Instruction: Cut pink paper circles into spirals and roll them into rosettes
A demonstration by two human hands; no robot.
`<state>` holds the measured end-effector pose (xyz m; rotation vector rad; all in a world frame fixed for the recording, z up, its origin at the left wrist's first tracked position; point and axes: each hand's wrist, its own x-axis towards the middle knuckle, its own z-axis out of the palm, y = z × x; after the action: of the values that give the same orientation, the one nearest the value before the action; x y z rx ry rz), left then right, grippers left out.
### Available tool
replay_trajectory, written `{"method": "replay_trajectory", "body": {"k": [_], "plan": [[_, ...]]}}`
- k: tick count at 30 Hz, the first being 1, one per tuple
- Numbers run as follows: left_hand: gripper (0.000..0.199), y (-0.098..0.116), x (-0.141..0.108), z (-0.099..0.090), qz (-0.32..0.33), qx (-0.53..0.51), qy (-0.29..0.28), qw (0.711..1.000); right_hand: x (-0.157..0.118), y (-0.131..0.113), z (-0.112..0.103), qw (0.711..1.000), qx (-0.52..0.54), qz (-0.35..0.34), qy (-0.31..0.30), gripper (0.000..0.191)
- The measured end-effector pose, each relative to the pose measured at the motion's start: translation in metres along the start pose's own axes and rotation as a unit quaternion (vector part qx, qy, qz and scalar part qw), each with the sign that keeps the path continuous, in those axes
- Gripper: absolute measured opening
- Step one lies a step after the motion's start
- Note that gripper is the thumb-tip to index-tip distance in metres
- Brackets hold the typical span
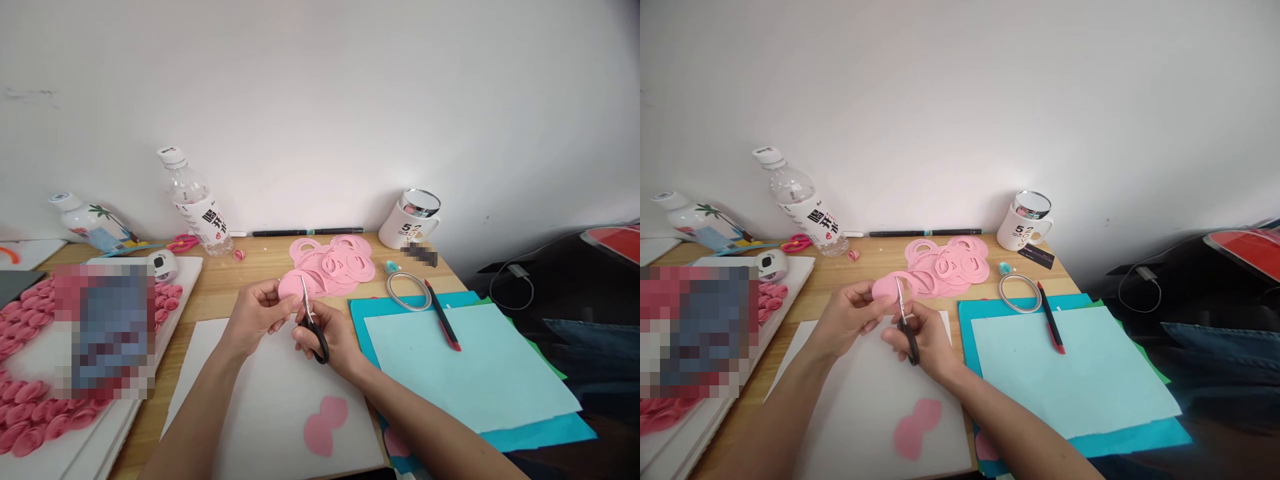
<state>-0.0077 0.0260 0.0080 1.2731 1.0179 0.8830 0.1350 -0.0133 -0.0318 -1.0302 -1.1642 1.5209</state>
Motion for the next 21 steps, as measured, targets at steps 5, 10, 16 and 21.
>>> {"method": "replay_trajectory", "body": {"k": [5,10,16,21], "plan": [[0.025,0.002,0.001,0.001,0.004,-0.008,0.003,1.0,0.003,-0.001,-0.003,0.997,0.005,-0.052,0.049,0.028],[0.024,0.001,0.003,-0.001,0.031,-0.054,0.026,0.998,0.006,-0.022,-0.012,0.972,0.007,-0.139,0.189,0.021],[0.024,0.016,0.002,-0.001,0.059,-0.084,0.034,0.994,0.012,-0.043,-0.04,0.964,-0.154,-0.139,0.167,0.03],[0.024,0.037,-0.016,-0.002,0.086,-0.005,0.024,0.996,0.027,-0.028,-0.038,0.896,-0.407,-0.129,0.121,0.023]]}}
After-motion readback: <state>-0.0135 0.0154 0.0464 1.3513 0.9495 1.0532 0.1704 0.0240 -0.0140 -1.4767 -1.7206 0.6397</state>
